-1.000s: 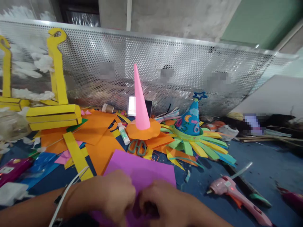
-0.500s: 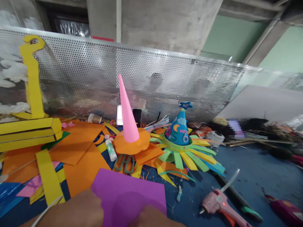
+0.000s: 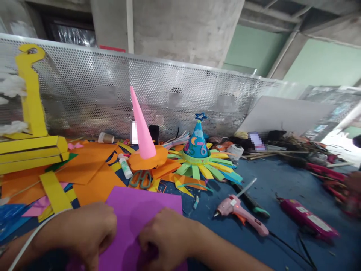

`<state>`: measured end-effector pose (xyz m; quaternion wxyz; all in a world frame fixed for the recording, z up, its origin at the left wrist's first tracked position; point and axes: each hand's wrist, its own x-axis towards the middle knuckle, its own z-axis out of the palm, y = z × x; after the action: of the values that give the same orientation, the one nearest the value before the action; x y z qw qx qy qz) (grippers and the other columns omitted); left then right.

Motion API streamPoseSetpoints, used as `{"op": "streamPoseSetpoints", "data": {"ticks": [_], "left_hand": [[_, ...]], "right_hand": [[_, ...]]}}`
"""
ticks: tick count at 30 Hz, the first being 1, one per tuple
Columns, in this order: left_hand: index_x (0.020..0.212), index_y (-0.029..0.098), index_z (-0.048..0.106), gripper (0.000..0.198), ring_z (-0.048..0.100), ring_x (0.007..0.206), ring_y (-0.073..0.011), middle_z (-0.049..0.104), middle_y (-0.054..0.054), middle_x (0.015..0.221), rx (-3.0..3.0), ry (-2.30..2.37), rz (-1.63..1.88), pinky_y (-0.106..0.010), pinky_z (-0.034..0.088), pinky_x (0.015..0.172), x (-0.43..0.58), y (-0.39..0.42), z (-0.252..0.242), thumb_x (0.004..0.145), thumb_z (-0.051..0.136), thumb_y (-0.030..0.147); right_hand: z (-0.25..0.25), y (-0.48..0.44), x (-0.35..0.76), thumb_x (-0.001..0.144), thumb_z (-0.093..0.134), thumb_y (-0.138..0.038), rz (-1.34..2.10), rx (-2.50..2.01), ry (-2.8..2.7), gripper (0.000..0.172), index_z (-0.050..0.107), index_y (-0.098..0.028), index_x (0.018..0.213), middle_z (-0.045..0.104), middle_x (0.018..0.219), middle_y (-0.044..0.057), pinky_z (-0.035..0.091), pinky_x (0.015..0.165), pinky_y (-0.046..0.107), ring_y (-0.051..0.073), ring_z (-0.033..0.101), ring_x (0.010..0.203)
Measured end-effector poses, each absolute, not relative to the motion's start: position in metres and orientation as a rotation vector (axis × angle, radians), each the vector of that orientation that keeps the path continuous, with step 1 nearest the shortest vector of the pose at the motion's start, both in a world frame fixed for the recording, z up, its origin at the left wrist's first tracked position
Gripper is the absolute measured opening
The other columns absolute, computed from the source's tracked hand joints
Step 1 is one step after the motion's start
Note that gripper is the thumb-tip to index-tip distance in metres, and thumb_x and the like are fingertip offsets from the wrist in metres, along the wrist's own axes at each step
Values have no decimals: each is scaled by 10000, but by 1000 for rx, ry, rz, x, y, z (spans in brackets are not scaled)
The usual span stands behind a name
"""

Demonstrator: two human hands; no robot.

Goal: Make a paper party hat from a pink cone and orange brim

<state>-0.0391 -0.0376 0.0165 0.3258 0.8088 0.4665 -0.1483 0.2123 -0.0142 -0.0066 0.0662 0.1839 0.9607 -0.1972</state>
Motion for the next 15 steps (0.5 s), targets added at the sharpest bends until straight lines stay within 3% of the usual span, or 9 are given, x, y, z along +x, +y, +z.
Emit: {"op": "streamPoseSetpoints", "data": {"ticks": [2,6,11,15], "left_hand": [[442,210,465,474,287,334,-86,353,105,380,2086,1264,-410,-261,185,356,-28,-40,22,518,899,384],[450,193,339,538,147,347,-55,164,125,399,2207,1241,-276,-268,58,362,-10,-49,23,553,866,218],[450,194,381,442,225,351,-79,209,109,370,2154,1204,-416,-269,145,381,-9,-52,32,600,790,115],[457,200,449,475,274,377,-91,302,109,385,2102,1307,-565,-282,223,449,-20,-45,39,561,907,263]], "right_hand": [[-9,-15,211,810,718,-638,-571,543,2915,420,755,-242,944,781,833,-18,301,532,264,164,635,689],[-13,-15,209,857,632,-716,-561,543,2889,508,764,-231,934,772,814,-7,283,516,273,156,581,624],[-15,-14,209,853,636,-708,-582,559,2917,491,757,-236,913,761,802,-12,266,517,271,140,541,601],[-12,-16,211,868,654,-673,-569,543,2947,429,729,-251,876,746,760,-31,234,512,275,140,547,618]]}}
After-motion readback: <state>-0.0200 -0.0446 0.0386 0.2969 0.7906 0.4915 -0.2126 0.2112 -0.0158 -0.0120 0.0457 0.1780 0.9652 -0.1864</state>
